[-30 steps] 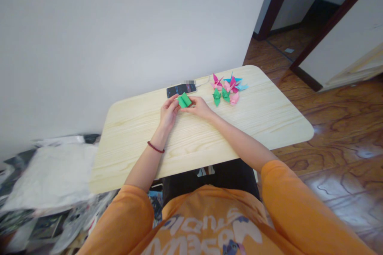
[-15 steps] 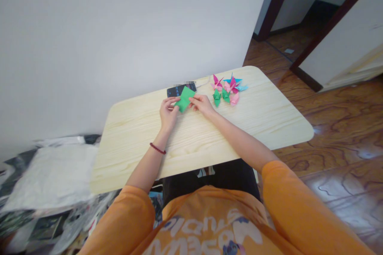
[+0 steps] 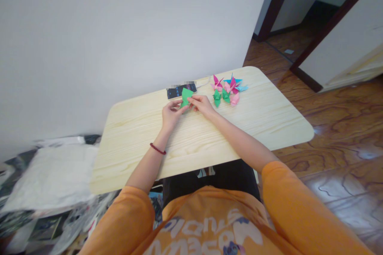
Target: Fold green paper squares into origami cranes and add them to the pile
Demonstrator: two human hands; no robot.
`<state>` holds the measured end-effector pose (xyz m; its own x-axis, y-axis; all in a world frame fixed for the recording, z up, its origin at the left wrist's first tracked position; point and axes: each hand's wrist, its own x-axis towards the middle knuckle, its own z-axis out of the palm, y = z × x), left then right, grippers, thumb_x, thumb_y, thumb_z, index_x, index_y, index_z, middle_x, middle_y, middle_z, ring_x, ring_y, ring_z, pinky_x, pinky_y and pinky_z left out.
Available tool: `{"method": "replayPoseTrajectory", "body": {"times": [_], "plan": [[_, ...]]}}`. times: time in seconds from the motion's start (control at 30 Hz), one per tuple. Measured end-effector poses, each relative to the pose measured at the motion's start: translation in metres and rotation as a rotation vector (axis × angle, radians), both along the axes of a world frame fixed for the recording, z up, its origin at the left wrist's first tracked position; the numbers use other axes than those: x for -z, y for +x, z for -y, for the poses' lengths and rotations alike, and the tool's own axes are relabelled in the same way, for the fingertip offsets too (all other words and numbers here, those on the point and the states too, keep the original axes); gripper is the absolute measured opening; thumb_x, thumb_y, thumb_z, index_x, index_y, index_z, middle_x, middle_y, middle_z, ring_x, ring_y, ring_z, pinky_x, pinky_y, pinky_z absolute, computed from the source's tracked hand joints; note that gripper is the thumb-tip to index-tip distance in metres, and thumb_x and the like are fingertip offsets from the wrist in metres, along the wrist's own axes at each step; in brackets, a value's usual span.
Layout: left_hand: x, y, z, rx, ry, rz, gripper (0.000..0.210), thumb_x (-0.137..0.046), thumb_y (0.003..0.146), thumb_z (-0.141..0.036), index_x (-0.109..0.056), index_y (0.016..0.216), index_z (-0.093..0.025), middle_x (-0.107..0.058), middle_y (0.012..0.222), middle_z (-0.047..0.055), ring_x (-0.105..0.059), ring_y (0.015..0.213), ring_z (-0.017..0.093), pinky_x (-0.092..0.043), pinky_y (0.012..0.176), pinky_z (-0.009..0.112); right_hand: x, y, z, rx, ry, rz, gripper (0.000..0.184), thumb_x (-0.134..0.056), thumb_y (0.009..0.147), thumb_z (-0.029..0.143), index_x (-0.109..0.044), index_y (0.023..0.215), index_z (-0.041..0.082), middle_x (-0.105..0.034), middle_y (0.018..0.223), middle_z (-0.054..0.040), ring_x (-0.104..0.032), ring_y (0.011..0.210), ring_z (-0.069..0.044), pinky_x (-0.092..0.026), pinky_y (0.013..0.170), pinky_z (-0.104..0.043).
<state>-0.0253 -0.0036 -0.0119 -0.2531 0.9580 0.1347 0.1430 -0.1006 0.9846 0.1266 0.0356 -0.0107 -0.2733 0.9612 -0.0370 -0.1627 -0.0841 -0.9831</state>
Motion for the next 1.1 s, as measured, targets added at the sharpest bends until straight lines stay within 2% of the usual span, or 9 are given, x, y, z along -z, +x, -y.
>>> {"method": "replayPoseTrajectory", "body": {"times": [0.1, 0.23, 0.57, 0.8, 1.0, 1.1], "plan": [[0.0038, 0.0001, -0.0029, 0.013, -0.02, 0.089, 0.036, -0.087, 0.054, -0.034, -0.071, 0.083, -0.017, -0.072, 0.09, 0.007, -0.062, 0.082, 0.018, -0.047, 0.075, 0.03, -0.0033, 0.0002, 0.002, -0.007, -0.002, 0.003, 0.044, -0.081, 0.055, 0.05, -0.074, 0.081, 0.016, -0.066, 0.065, -0.0019, -0.052, 0.056, -0.009, -0.035, 0.043, -0.02], [0.0054, 0.0002, -0.0033, 0.04, -0.023, 0.173, 0.041, -0.087, 0.055, -0.034, -0.07, 0.087, -0.016, -0.072, 0.092, 0.009, -0.065, 0.084, 0.018, -0.05, 0.082, 0.033, -0.0069, 0.0005, 0.0038, -0.015, -0.009, 0.012, 0.047, -0.082, 0.054, 0.044, -0.075, 0.09, 0.015, -0.067, 0.067, -0.0025, -0.054, 0.058, -0.01, -0.035, 0.045, -0.02], [0.0007, 0.0, -0.001, 0.109, -0.035, 0.257, 0.046, -0.088, 0.054, -0.035, -0.072, 0.093, -0.018, -0.075, 0.098, 0.008, -0.068, 0.094, 0.021, -0.05, 0.092, 0.037, -0.0001, 0.0008, -0.0004, 0.009, -0.018, -0.018, 0.042, -0.083, 0.054, 0.041, -0.075, 0.086, 0.015, -0.069, 0.069, -0.0029, -0.054, 0.058, -0.01, -0.036, 0.044, -0.02], [0.0002, 0.0003, -0.0008, 0.14, -0.048, 0.334, 0.046, -0.087, 0.055, -0.031, -0.072, 0.096, -0.016, -0.073, 0.104, 0.01, -0.067, 0.103, 0.024, -0.046, 0.099, 0.04, -0.0029, 0.0015, -0.0001, 0.019, -0.036, -0.015, 0.041, -0.083, 0.054, 0.042, -0.076, 0.084, 0.016, -0.067, 0.067, -0.0026, -0.054, 0.059, -0.01, -0.035, 0.044, -0.02], [-0.0006, 0.0004, -0.0004, 0.15, -0.066, 0.316, 0.046, -0.087, 0.054, -0.029, -0.072, 0.096, -0.017, -0.074, 0.103, 0.009, -0.067, 0.103, 0.024, -0.046, 0.1, 0.041, -0.0038, 0.0014, 0.0002, 0.028, -0.041, -0.061, 0.041, -0.083, 0.052, 0.047, -0.074, 0.078, 0.017, -0.07, 0.076, -0.0033, -0.052, 0.058, -0.008, -0.033, 0.043, -0.019], [-0.0003, 0.0007, -0.0007, 0.155, -0.075, 0.317, 0.045, -0.087, 0.054, -0.029, -0.072, 0.095, -0.018, -0.074, 0.101, 0.009, -0.067, 0.101, 0.024, -0.046, 0.1, 0.042, -0.0034, 0.001, 0.0001, 0.036, -0.044, -0.064, 0.041, -0.084, 0.052, 0.046, -0.074, 0.078, 0.017, -0.067, 0.071, -0.002, -0.052, 0.058, -0.009, -0.033, 0.043, -0.019]]}}
